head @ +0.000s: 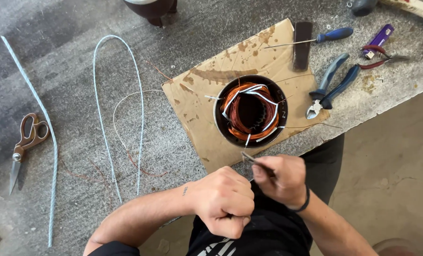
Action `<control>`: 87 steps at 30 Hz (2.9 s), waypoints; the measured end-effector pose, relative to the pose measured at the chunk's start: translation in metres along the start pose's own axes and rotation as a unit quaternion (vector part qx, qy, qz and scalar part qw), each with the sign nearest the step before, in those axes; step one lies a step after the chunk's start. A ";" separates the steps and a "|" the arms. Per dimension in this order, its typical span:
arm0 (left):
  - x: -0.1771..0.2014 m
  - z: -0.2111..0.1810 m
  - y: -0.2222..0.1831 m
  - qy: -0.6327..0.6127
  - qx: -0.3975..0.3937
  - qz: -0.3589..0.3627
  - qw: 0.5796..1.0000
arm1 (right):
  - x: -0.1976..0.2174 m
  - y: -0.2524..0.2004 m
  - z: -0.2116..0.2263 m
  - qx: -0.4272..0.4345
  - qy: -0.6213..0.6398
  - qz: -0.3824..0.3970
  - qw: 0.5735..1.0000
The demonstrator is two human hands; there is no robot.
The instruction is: Lacing and securing copper windings on a motor stator using twine and a hook tool
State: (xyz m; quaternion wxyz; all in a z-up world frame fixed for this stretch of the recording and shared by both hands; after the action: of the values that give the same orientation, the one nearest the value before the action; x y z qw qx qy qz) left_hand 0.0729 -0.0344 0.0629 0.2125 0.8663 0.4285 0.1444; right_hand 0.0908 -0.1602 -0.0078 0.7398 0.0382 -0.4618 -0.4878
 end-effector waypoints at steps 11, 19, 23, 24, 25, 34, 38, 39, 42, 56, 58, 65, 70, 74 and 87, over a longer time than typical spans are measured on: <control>-0.004 0.000 0.000 -0.017 -0.005 0.005 1.000 | 0.003 0.011 -0.006 -0.027 -0.012 0.004 1.000; -0.005 -0.001 -0.002 -0.015 0.001 0.013 1.000 | -0.001 0.010 -0.009 -0.068 -0.007 -0.018 0.997; -0.004 -0.003 -0.002 -0.014 0.002 0.015 1.000 | 0.000 0.017 0.000 -0.032 0.008 -0.016 0.999; -0.004 -0.003 -0.001 -0.018 0.000 0.013 1.000 | 0.002 0.017 -0.003 -0.032 -0.006 -0.017 0.999; -0.005 -0.003 -0.002 -0.019 0.000 0.013 1.000 | 0.002 0.015 -0.002 -0.033 -0.007 -0.017 0.999; -0.006 -0.007 -0.003 -0.009 -0.004 0.029 1.000 | 0.033 -0.036 -0.038 -0.254 0.114 -0.045 0.959; -0.004 -0.008 -0.003 -0.014 -0.009 0.028 0.999 | 0.033 -0.033 -0.029 -0.250 0.143 0.094 0.953; -0.004 -0.008 -0.004 -0.010 -0.007 0.027 1.000 | 0.030 -0.029 -0.024 -0.234 0.110 0.158 0.953; -0.007 -0.008 -0.004 0.000 -0.002 0.017 1.000 | 0.022 0.004 -0.004 -0.152 0.055 0.202 0.966; -0.008 -0.006 -0.004 0.002 0.001 0.023 1.000 | 0.015 0.047 -0.003 -0.105 0.001 0.200 0.974; -0.009 -0.006 -0.004 0.003 -0.003 0.026 1.000 | 0.013 0.046 0.003 -0.085 -0.010 0.210 0.974; -0.011 -0.006 -0.005 -0.003 0.005 0.028 1.000 | 0.017 0.052 0.003 -0.071 -0.019 0.186 0.980; -0.008 -0.009 -0.004 -0.014 -0.001 0.031 0.999 | 0.017 0.057 0.017 -0.026 0.010 0.196 0.980; -0.009 -0.010 -0.004 -0.007 0.002 0.031 1.000 | 0.017 0.060 0.013 -0.054 -0.004 0.187 0.981; -0.007 -0.009 -0.003 -0.015 0.005 0.036 0.999 | 0.024 0.065 -0.009 -0.099 -0.044 0.201 0.973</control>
State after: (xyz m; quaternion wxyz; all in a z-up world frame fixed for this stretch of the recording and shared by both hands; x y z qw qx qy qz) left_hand 0.0627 -0.0366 0.0692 0.2090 0.8845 0.3943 0.1364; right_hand 0.1440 -0.1478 0.0354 0.8018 -0.1507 -0.4418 -0.3732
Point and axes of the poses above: each hand's wrist, its own y-axis towards the middle knuckle, its own x-axis out of the back of the hand, z = x × y, the point moved 9 cm from there along y, towards the middle knuckle, and after that the axes turned 7 degrees about x, right-handed, at the moved point
